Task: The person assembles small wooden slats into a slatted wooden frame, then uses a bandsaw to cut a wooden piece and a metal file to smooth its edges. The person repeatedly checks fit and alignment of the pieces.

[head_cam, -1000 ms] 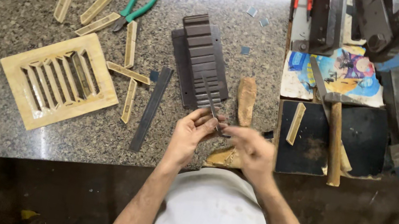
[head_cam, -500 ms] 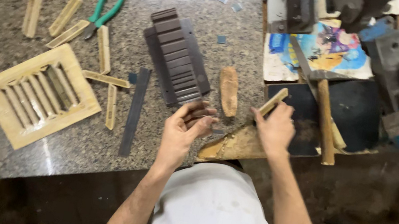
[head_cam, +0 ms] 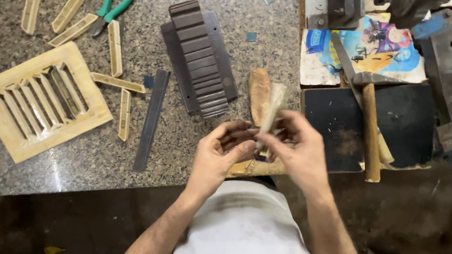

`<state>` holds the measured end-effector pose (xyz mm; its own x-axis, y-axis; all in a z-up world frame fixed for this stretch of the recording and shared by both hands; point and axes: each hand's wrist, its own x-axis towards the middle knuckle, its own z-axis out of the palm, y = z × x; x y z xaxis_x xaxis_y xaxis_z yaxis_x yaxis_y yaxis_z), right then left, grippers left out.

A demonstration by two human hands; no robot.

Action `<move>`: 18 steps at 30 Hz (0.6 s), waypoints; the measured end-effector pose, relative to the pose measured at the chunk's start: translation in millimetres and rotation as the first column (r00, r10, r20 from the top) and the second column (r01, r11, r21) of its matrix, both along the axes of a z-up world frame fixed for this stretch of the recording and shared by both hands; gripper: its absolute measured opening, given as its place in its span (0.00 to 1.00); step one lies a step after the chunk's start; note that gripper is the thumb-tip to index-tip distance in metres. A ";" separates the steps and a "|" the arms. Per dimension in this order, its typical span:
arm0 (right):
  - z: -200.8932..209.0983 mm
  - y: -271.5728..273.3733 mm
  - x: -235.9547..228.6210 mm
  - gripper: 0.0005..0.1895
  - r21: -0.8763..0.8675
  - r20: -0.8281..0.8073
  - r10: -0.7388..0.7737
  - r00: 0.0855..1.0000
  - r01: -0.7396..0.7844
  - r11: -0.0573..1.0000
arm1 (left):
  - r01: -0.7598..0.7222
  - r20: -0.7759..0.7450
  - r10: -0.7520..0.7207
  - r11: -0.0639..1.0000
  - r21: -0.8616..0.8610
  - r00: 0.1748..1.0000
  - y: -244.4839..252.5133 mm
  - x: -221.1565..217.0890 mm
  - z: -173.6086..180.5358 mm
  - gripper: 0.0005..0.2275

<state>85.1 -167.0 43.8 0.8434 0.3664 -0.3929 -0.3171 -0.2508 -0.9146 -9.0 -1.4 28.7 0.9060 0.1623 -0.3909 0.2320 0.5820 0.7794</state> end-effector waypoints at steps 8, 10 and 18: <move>31.0 2.0 -3.7 0.19 -0.062 0.128 0.234 0.964 -0.228 0.972 | -0.012 0.037 0.006 0.987 0.160 0.999 -1.5 -7.1 13.9 0.20; 29.0 1.6 -4.2 0.20 0.031 0.008 0.104 0.995 -0.104 0.994 | -0.006 -0.017 0.008 0.997 0.081 1.000 -3.8 -5.0 14.7 0.20; 21.5 1.1 -8.7 0.11 -0.035 0.039 0.028 0.999 -0.026 0.999 | -0.022 -0.030 0.023 0.999 0.049 0.999 -6.0 -2.8 18.0 0.21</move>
<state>76.4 -165.9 65.3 0.8487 0.3761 -0.3718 -0.2732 -0.2900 -0.9172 -11.8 -7.4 46.7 0.8896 0.2021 -0.4096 0.2435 0.5488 0.7997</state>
